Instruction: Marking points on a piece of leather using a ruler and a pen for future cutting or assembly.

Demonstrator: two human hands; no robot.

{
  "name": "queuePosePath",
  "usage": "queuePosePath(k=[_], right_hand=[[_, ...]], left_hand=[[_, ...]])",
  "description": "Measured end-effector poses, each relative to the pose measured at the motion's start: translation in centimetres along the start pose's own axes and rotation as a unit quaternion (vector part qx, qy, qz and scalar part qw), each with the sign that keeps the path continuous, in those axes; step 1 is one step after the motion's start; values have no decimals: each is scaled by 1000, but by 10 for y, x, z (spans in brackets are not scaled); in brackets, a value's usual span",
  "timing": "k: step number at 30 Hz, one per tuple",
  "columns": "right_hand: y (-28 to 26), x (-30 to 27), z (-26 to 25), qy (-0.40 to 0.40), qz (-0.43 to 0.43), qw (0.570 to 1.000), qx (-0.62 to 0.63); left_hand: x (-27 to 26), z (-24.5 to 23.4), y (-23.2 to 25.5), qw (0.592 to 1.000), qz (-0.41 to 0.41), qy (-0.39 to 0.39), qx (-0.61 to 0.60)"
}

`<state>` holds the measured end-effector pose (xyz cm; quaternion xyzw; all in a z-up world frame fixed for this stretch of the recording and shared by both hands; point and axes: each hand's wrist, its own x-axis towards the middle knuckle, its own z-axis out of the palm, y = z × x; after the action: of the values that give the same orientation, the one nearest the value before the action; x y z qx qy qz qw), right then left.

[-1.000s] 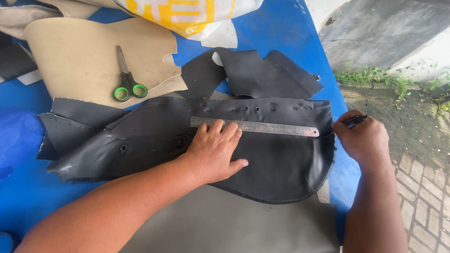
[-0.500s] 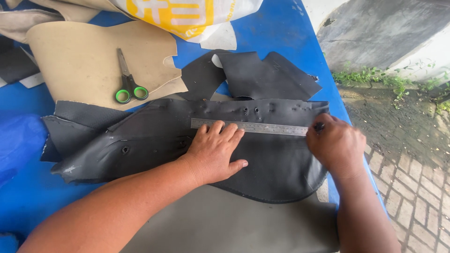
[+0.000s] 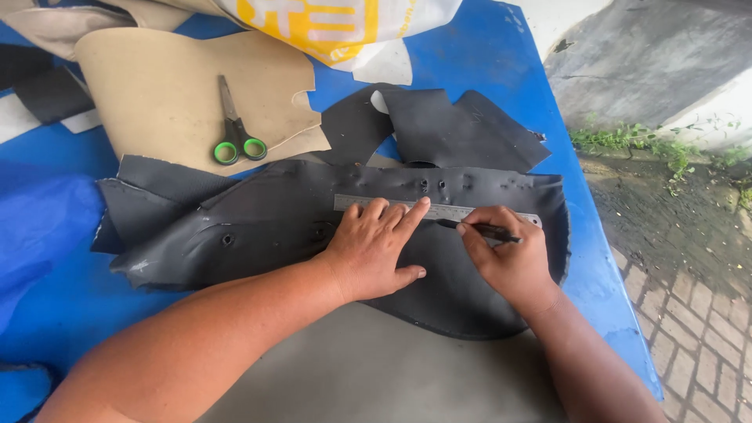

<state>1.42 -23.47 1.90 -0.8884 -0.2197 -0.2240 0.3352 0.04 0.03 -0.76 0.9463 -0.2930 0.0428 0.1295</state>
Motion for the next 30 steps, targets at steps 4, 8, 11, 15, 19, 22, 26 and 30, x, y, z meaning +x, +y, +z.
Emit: queuePosePath(k=[4, 8, 11, 15, 19, 22, 26, 30], right_hand=[[-7, 1, 8, -7, 35, 993, 112], [-15, 5, 21, -47, 24, 975, 217], [-16, 10, 21, -71, -4, 972, 224], [-10, 12, 18, -90, 9, 969, 230], [-2, 18, -12, -92, 19, 974, 204], [19, 20, -38, -109, 91, 973, 181], [72, 15, -66, -119, 131, 970, 165], [105, 14, -93, -149, 271, 946, 101]], left_hand=[[0, -1, 0, 1000, -5, 1, -19], [1, -3, -4, 999, -15, 0, -36], [4, -4, -4, 999, -17, -11, -39], [2, -9, -2, 999, -20, -22, -44], [2, -14, 0, 999, -18, -26, -42], [1, -14, 1, 998, -16, -42, -40], [2, -12, 1, 999, -8, -44, -19], [4, 21, -7, 995, -3, 90, 46]])
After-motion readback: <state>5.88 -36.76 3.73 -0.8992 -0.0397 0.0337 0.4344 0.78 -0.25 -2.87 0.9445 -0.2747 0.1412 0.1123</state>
